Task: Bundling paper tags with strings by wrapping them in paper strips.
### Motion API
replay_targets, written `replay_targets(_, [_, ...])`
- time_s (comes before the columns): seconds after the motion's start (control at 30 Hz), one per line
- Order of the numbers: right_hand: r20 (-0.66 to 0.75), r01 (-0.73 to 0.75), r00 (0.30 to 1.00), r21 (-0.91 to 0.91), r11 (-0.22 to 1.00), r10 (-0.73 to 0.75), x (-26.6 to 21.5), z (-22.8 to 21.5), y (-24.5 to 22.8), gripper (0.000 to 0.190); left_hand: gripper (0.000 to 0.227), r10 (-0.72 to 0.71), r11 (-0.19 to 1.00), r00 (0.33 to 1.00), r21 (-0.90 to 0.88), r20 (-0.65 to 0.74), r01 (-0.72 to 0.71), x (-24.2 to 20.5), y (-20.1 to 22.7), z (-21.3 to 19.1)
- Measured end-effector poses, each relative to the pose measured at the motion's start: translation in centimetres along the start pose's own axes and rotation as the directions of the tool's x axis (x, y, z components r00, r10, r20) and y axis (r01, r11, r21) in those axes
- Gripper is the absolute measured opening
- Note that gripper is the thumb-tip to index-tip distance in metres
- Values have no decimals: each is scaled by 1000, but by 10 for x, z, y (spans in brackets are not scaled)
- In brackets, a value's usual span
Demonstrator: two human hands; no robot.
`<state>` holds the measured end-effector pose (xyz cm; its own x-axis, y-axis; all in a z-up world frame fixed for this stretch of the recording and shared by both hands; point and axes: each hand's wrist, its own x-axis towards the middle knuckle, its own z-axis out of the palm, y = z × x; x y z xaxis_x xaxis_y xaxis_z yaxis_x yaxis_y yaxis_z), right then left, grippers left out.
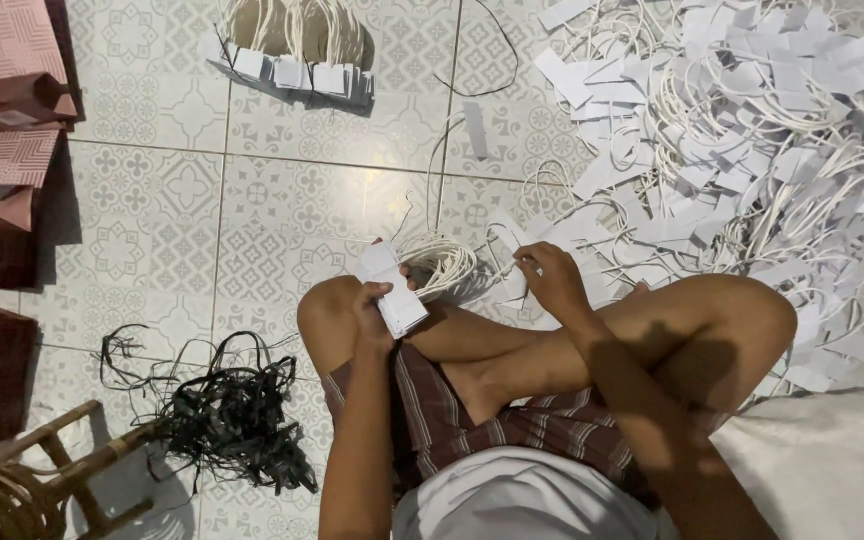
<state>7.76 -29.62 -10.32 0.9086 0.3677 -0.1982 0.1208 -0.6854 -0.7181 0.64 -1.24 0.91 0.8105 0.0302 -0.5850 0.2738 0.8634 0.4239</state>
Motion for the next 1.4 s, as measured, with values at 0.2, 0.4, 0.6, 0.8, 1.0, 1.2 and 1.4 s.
replay_targets(0.2, [-386, 287, 863, -156, 945, -326, -7, -17, -34, 18, 46, -8, 997, 1000, -78, 5, 9, 23, -28, -69])
replay_targets(0.4, [-561, 249, 797, -35, 968, -225, -7, -24, -34, 14, 45, 29, 988, 999, -150, 39, -23, -4, 0, -18])
replay_targets(0.6, [-510, 11, 807, 516, 856, 297, -5, -27, -24, 16, 47, 45, 974, 985, -227, 165, -7, 6, -7, -44])
replay_targets(0.8, [-68, -170, 797, 928, 330, 600, 3, -33, 1, 33, 44, 46, 969, 965, -247, 260, 21, 6, -4, -44])
replay_targets(1.0, [40, -72, 881, 996, 50, 471, 6, -33, 8, 26, 44, 50, 981, 975, -195, 219, -6, 9, -11, -64])
replay_targets(1.2, [106, -110, 912, 994, -12, 396, 2, -50, -6, 32, 45, 45, 982, 973, -187, 227, -2, -1, -6, -43])
replay_targets(1.4, [213, -375, 924, 661, 650, 316, -4, -15, -29, 26, 44, 28, 982, 963, -188, 268, 24, 15, -11, -62])
